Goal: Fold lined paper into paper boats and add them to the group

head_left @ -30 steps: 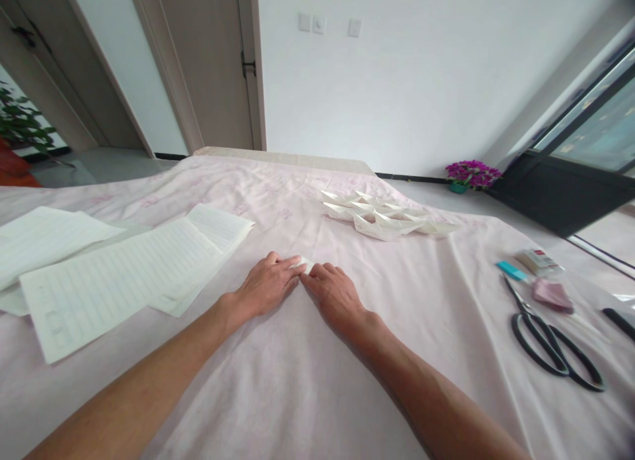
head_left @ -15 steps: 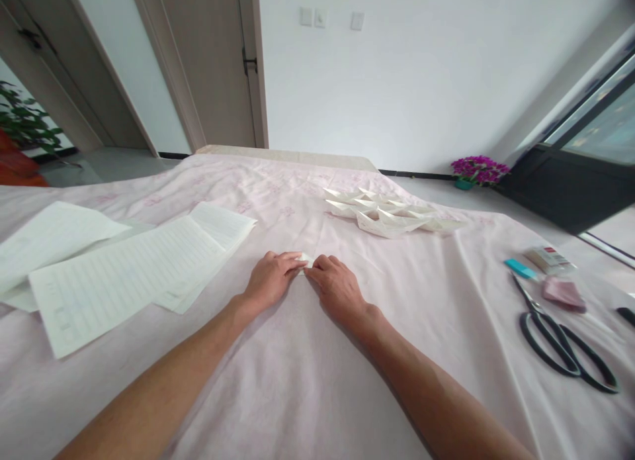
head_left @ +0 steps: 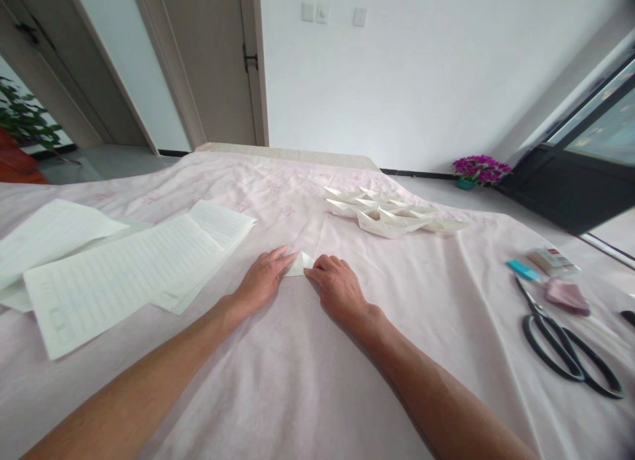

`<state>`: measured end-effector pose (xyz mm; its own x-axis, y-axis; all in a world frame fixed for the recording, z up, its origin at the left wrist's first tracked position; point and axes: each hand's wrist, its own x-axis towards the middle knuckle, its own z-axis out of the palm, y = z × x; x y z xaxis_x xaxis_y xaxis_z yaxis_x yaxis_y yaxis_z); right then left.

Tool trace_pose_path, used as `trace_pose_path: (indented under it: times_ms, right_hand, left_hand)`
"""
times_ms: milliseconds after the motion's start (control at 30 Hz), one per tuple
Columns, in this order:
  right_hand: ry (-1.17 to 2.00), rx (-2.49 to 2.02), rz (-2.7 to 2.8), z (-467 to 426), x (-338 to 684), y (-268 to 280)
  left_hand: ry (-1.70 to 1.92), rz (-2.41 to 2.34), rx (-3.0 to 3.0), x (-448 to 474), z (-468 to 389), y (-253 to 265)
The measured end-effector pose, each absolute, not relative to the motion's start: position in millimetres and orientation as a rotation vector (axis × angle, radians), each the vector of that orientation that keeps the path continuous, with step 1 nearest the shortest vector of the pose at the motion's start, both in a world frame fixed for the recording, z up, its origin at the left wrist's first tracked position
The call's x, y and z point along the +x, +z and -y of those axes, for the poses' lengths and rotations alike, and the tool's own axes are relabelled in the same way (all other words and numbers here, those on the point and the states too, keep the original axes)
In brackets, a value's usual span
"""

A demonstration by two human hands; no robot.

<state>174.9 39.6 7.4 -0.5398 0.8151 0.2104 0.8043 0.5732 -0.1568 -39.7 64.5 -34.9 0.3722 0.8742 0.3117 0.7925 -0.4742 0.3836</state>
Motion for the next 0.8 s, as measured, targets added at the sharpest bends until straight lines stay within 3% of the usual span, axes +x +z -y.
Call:
trace_pose_path:
  times_ms: [400,800]
  right_hand:
    - [0.089,-1.446,2.429,-39.7,163.8,7.8]
    - [0.136,-1.356,2.437,-38.9,175.5,3.6]
  left_hand:
    - [0.434,-1.955,2.425,-4.8,-50.1,-13.3]
    - [0.434,-1.812,2.478,-27.9,-54.3,-15.6]
